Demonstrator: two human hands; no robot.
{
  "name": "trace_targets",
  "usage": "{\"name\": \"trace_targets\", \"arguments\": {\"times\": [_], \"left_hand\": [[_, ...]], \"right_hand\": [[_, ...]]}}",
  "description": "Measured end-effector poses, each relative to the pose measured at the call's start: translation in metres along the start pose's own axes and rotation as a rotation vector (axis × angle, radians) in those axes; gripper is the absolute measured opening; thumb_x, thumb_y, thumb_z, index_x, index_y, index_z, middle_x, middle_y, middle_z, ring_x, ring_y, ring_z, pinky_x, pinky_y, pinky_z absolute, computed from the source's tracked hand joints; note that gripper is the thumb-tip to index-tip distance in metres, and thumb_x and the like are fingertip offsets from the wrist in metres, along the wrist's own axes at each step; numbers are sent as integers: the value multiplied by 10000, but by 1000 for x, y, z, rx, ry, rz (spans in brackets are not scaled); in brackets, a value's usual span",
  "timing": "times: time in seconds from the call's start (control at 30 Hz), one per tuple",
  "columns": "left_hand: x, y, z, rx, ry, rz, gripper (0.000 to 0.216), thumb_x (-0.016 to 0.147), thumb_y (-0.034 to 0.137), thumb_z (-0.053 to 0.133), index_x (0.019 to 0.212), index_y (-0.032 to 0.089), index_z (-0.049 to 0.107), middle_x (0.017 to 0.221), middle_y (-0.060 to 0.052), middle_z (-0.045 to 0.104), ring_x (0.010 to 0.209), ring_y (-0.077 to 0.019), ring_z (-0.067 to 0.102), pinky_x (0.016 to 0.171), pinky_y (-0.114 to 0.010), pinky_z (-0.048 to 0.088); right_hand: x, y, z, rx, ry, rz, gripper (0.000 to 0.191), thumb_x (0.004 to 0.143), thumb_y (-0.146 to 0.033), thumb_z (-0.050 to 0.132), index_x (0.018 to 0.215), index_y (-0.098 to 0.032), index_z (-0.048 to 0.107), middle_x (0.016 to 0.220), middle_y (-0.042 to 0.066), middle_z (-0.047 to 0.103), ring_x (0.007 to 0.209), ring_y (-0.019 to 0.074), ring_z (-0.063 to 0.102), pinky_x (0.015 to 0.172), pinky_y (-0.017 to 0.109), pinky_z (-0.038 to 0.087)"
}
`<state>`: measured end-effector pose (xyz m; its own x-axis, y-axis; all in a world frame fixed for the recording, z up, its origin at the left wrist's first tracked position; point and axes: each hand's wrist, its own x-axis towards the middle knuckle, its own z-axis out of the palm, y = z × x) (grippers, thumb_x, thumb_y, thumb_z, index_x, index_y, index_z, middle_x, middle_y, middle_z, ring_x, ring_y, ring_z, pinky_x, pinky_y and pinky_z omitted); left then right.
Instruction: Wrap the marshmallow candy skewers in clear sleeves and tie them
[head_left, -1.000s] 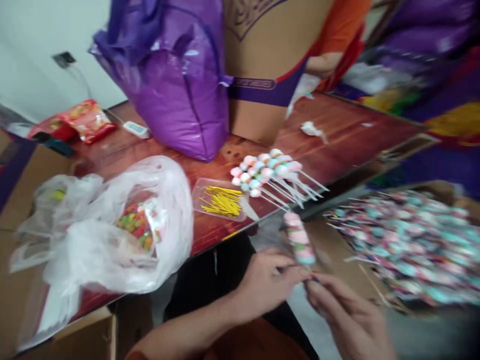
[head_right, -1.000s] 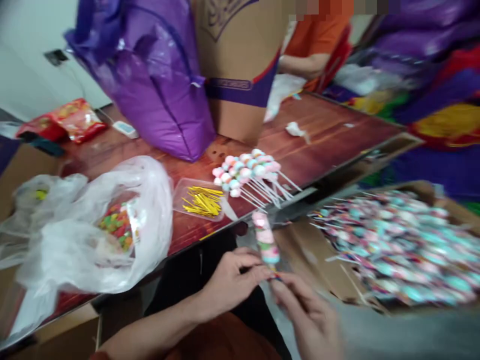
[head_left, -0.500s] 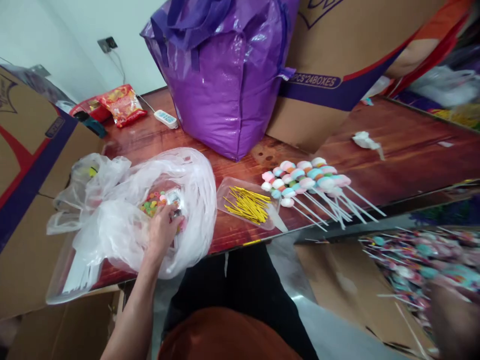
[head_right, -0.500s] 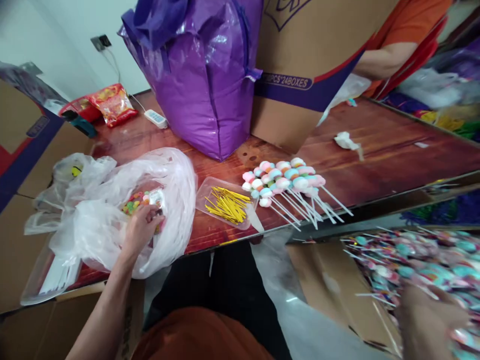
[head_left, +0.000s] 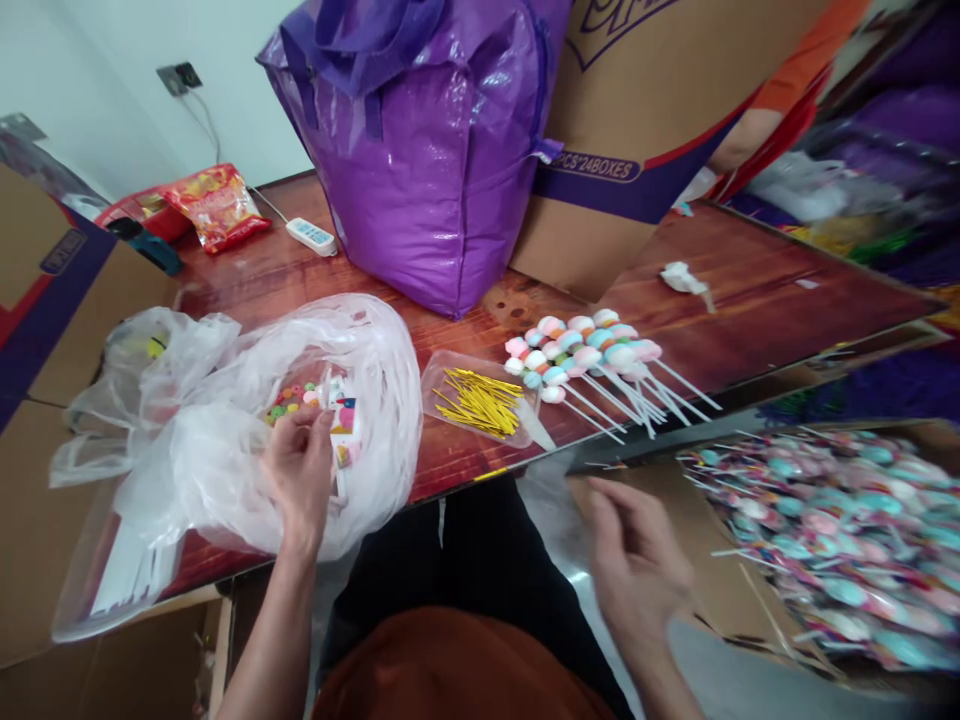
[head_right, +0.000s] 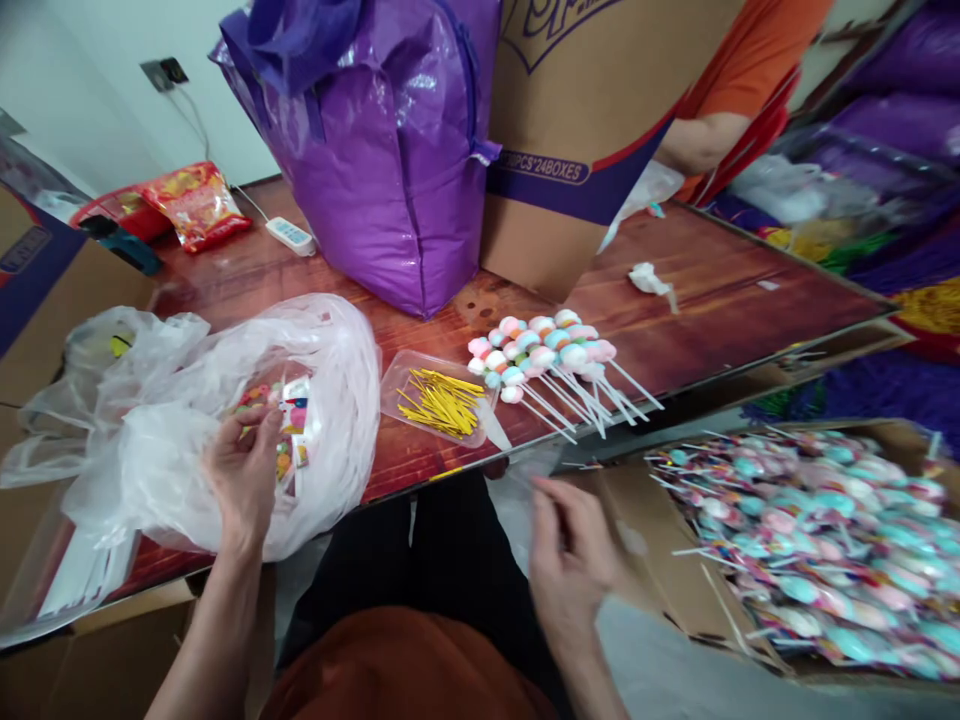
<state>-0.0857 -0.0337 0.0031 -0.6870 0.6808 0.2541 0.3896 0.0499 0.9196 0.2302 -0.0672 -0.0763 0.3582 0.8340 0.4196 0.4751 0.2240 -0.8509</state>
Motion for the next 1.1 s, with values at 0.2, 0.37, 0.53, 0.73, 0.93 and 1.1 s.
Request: {"name": "trace_targets", "arguments": {"times": [0.2, 0.37, 0.53, 0.73, 0.93, 1.1], "left_hand": [[-59, 40, 38, -97, -408, 231, 70, 805, 264, 722, 759, 213, 709, 759, -24, 650, 710, -142, 594, 681, -242, 457], [-94, 46, 54, -387, -357, -177, 208, 789, 372, 764, 788, 207, 637, 640, 32, 554, 557, -92, 509, 540, -200, 419], [-100, 44, 63, -833, -645, -804, 364, 722, 485, 810, 860, 164, 705, 784, -22, 655, 626, -92, 569, 543, -192, 468], [-90, 51, 80, -960, -407, -880, 312, 521, 183, 941, 716, 153, 699, 737, 14, 683, 648, -80, 594, 605, -177, 516], [-97, 54, 87, -926, -439, -819, 273, 650, 302, 886, 815, 150, 729, 807, 2, 691, 628, -68, 566, 560, -174, 498], [-89, 52, 89, -856, -390, -846, 276, 568, 210, 914, 747, 153, 711, 763, 19, 676, 617, -66, 561, 549, -172, 476]], "right_hand": [[15, -96, 59, 504, -415, 238, 170, 848, -265, 681, 1001, -198, 714, 924, 41, 710, 762, 156, 639, 680, 264, 522], [25, -98, 71, 645, -321, 435, 120, 843, -293, 689, 812, -180, 711, 735, -4, 681, 672, 129, 600, 658, 240, 496], [28, -93, 61, 629, -340, 405, 131, 824, -272, 688, 741, -173, 670, 672, -19, 636, 615, 113, 549, 608, 224, 454], [29, -88, 59, 586, -314, 387, 245, 869, -321, 637, 688, -169, 573, 641, -35, 526, 615, 99, 447, 603, 217, 403], [30, -77, 57, 579, -306, 389, 351, 930, -405, 539, 666, -177, 501, 654, -18, 469, 618, 108, 387, 552, 228, 356], [37, -70, 44, 460, -348, 285, 353, 928, -375, 544, 635, -186, 488, 630, -17, 449, 624, 123, 399, 606, 245, 375]]}}
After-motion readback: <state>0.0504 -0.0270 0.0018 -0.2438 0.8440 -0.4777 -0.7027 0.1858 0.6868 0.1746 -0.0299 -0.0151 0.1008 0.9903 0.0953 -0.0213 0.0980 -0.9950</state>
